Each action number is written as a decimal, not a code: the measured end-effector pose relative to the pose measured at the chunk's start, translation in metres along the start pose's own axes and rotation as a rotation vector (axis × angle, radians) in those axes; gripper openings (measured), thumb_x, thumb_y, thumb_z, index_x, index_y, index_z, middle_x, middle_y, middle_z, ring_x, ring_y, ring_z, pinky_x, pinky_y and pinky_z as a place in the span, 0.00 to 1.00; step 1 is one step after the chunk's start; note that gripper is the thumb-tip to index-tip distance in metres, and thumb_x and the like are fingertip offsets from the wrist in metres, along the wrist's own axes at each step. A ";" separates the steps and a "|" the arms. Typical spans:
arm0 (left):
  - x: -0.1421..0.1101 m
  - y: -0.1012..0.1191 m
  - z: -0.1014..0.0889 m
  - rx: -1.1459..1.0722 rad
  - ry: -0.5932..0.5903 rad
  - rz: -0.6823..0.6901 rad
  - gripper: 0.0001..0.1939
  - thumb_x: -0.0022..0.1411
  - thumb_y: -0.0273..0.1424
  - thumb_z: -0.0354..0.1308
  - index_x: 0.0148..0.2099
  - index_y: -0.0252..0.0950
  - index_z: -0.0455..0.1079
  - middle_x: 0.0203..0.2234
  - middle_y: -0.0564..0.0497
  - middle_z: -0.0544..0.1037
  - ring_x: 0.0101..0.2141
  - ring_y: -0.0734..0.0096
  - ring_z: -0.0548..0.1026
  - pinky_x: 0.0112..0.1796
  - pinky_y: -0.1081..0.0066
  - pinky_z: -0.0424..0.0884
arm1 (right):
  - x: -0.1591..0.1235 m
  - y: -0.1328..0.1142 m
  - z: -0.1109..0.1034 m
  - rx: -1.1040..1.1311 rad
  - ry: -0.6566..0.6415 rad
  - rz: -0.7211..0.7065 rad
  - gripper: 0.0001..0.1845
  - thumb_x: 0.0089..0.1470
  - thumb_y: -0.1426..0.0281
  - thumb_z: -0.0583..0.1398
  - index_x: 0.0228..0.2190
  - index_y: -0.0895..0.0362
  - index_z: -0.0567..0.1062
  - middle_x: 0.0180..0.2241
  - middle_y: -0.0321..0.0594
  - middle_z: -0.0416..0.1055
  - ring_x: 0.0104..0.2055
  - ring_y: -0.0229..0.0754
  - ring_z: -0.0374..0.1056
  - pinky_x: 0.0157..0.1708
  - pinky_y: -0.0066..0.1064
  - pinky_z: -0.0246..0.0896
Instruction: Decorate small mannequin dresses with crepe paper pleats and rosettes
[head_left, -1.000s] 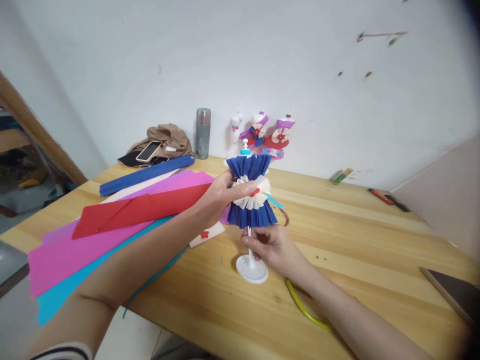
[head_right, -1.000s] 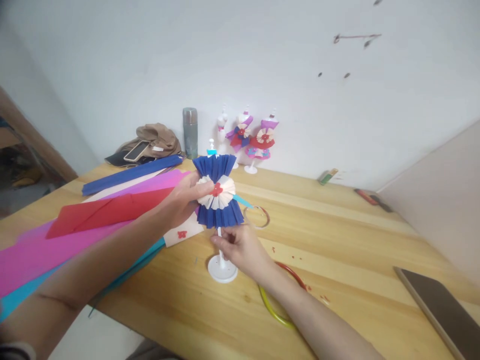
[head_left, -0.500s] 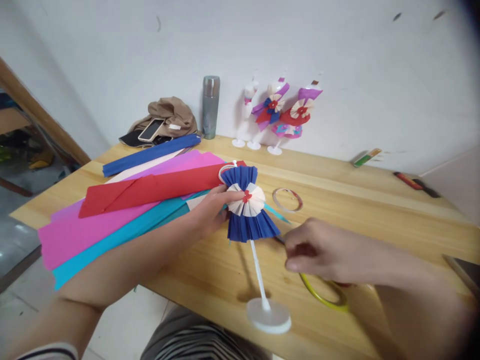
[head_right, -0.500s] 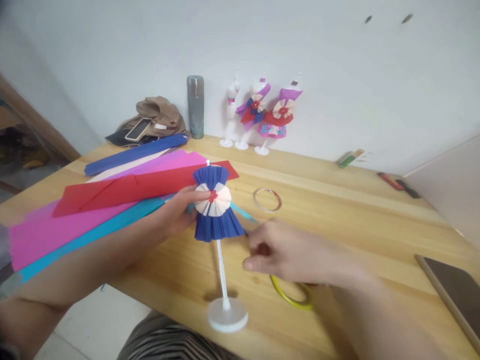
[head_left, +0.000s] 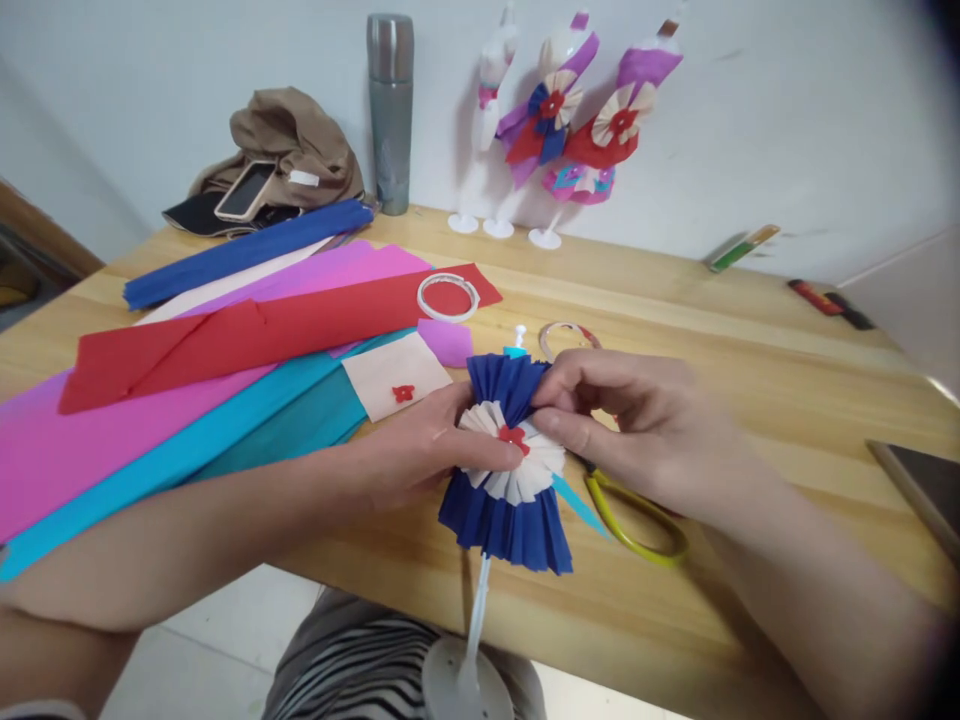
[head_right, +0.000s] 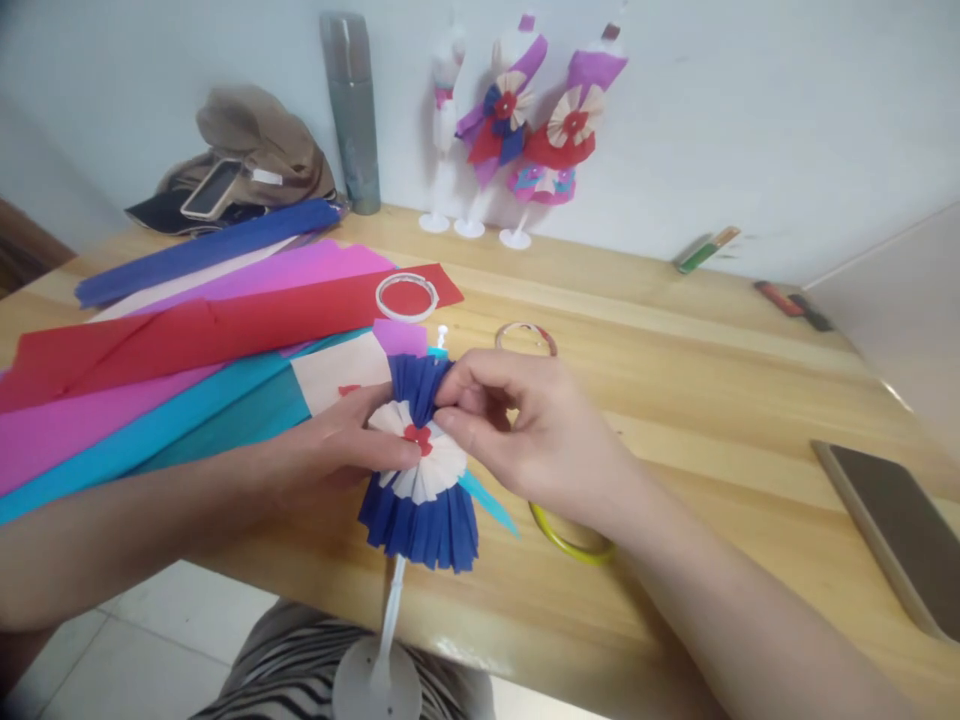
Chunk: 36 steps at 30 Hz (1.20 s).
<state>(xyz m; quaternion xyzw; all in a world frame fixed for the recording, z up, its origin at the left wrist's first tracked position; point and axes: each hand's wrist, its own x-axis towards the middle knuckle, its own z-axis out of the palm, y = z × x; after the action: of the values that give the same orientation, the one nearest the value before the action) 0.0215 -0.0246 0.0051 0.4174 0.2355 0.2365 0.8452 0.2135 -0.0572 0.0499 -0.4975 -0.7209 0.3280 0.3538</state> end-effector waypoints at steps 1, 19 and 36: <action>0.000 -0.001 0.000 0.001 0.009 -0.017 0.25 0.47 0.31 0.72 0.49 0.35 0.73 0.36 0.48 0.78 0.37 0.63 0.76 0.41 0.65 0.68 | 0.000 0.000 0.000 -0.002 -0.020 0.019 0.10 0.56 0.66 0.64 0.24 0.53 0.74 0.19 0.32 0.63 0.21 0.34 0.57 0.20 0.29 0.52; -0.003 0.000 0.006 0.111 0.033 0.073 0.20 0.52 0.28 0.66 0.49 0.36 0.73 0.40 0.47 0.78 0.42 0.60 0.76 0.44 0.63 0.70 | -0.003 0.001 0.014 -0.098 0.046 0.077 0.11 0.49 0.71 0.65 0.22 0.52 0.67 0.17 0.30 0.59 0.19 0.34 0.56 0.18 0.29 0.50; -0.001 -0.002 0.002 0.096 0.047 0.123 0.22 0.51 0.27 0.66 0.51 0.36 0.74 0.43 0.45 0.78 0.45 0.58 0.76 0.45 0.62 0.71 | -0.003 -0.001 0.016 0.090 0.076 0.105 0.07 0.48 0.69 0.65 0.27 0.51 0.70 0.24 0.32 0.59 0.24 0.37 0.58 0.22 0.32 0.55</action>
<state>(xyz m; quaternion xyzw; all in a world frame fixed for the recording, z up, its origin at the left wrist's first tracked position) 0.0221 -0.0277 0.0052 0.4654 0.2403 0.2862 0.8023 0.2002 -0.0619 0.0415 -0.5302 -0.6645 0.3591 0.3853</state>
